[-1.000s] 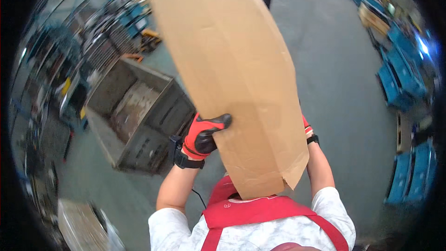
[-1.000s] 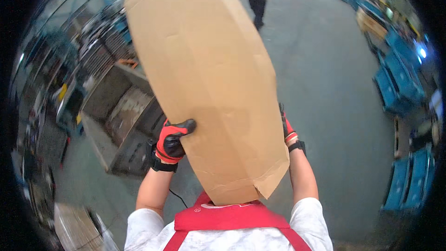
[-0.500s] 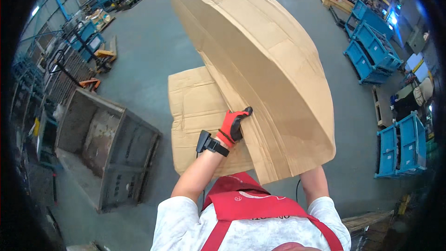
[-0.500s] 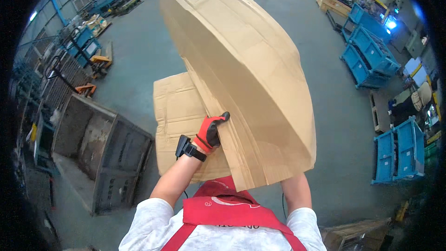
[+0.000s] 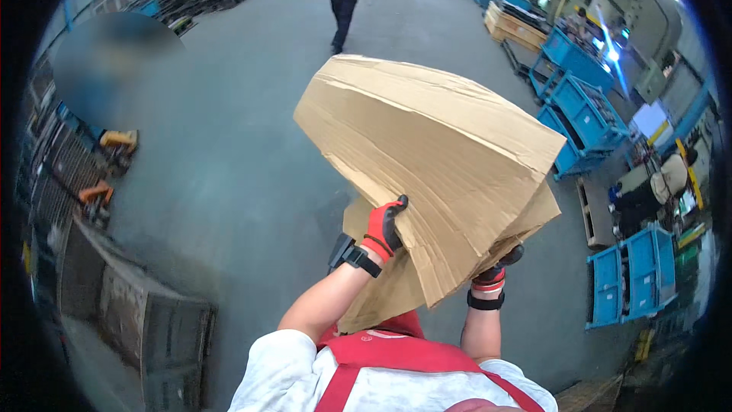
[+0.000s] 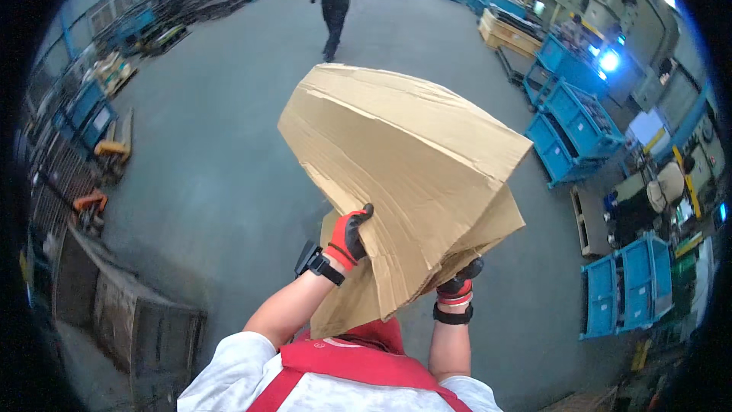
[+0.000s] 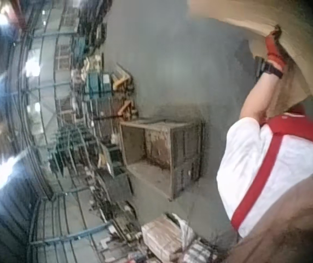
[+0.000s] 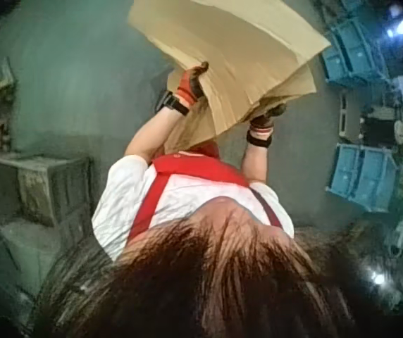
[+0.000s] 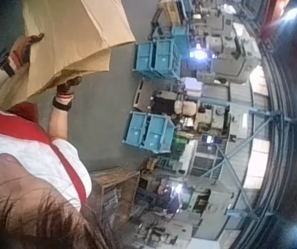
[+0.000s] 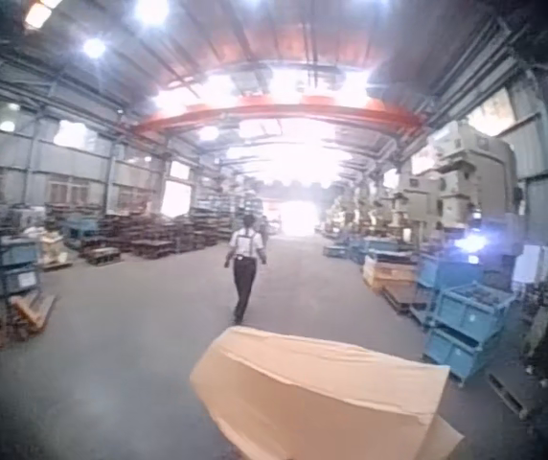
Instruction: Cutting a cardboard sheet with scissors and placing it into a metal collection bin.
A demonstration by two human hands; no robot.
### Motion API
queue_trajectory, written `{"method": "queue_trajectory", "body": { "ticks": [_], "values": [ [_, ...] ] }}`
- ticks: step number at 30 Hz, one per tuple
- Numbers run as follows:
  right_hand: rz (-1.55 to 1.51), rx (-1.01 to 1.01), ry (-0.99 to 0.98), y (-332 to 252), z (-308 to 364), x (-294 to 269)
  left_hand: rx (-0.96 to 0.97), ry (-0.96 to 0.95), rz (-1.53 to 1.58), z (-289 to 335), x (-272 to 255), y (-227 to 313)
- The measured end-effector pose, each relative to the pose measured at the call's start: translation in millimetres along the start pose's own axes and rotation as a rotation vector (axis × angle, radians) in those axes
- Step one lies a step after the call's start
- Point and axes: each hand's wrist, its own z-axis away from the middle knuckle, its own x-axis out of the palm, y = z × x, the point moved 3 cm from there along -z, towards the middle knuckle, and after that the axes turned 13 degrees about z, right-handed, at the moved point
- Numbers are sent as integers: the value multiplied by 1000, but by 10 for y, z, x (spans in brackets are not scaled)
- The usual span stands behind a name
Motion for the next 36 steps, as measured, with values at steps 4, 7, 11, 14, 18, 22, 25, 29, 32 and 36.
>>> {"method": "queue_trajectory", "body": {
  "ticks": [4, 7, 11, 14, 18, 22, 25, 29, 32, 36],
  "values": [
    [-551, -90, -632, -1259, 79, 855, 208, 28, -104, -327, -27, 211],
    [-374, -150, -491, -1285, -366, 884, 556, 56, -454, -938, 71, 364],
    [387, -162, -149, -1109, -1074, 881, 693, 201, -484, -1541, 115, 344],
    [652, -342, -135, -1051, -1620, 777, 860, 166, -527, -1842, 183, 372],
    [-67, 173, -15, -716, -2342, 747, 752, 153, -425, -2363, 377, 542],
    [376, -40, -43, -587, -3085, 993, 692, 73, -374, -2991, 539, 767],
    [140, 149, -104, -567, -3587, 1108, 594, 35, -353, -3520, 813, 944],
    [95, 101, -102, -701, -4174, 1101, 323, -107, -255, -3979, 1570, 991],
    [-14, 124, -107, -642, -4639, 1176, 101, -122, -197, -4502, 1873, 1030],
    [-225, 172, -164, -526, -5412, 1213, -114, -275, -203, -5226, 2195, 1199]
  ]
}}
